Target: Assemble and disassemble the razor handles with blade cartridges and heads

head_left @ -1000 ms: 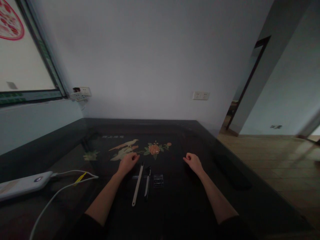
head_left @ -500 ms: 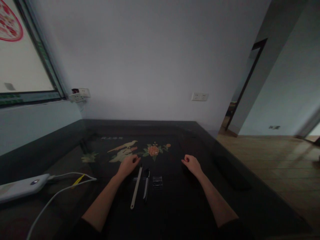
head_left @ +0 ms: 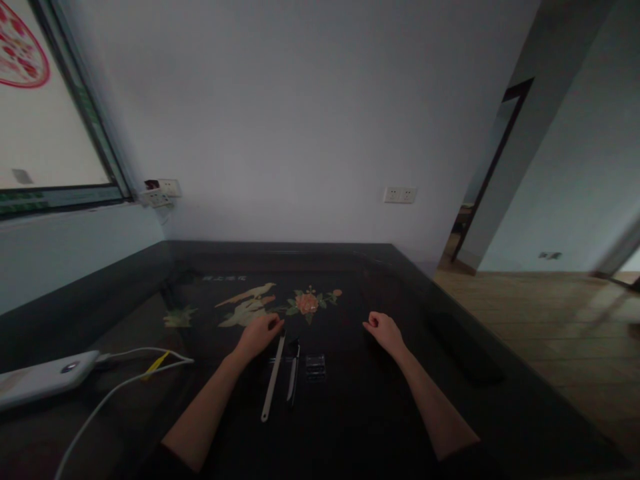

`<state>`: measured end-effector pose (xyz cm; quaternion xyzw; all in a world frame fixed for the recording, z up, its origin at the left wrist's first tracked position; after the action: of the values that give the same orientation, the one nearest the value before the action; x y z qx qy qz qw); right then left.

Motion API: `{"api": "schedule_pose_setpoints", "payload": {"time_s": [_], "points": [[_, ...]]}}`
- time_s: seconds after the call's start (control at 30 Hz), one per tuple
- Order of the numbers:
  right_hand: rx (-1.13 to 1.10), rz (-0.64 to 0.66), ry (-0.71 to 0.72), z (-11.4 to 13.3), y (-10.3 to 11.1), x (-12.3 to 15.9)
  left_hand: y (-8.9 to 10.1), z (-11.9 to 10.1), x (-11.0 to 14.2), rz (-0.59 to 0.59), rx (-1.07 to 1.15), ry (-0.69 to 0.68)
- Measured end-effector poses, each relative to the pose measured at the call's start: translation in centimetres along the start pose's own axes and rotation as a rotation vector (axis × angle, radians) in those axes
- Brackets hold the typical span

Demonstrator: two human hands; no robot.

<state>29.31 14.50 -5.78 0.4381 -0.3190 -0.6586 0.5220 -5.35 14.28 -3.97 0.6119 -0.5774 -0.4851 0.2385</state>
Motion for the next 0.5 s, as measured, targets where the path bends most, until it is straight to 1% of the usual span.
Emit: {"api": "schedule_pose_setpoints", "payload": {"time_s": [0.2, 0.33, 0.5], "points": [[-0.017, 0.008, 0.054, 1.2, 0.4, 0.3, 0.3, -1.0, 0.2, 0.030, 0.018, -0.040], [-0.064, 0.004, 0.121, 2.6, 0.8, 0.9, 0.9, -1.7, 0.5, 0.027, 0.000, -0.028], [-0.141, -0.019, 0.181, 4.5, 1.7, 1.8, 1.2, -1.8, 0.7, 0.045, -0.020, -0.001]]}}
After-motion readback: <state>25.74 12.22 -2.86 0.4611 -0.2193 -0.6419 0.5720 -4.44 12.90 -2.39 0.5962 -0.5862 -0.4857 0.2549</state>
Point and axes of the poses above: each hand's wrist, its own x-axis away from the middle knuckle, its own y-axis out of the back of the hand, z = x × y, the point moved 5 cm from there along -x, towards the middle knuckle, and after that the axes turned 8 degrees about -z, right-handed, at the moved point
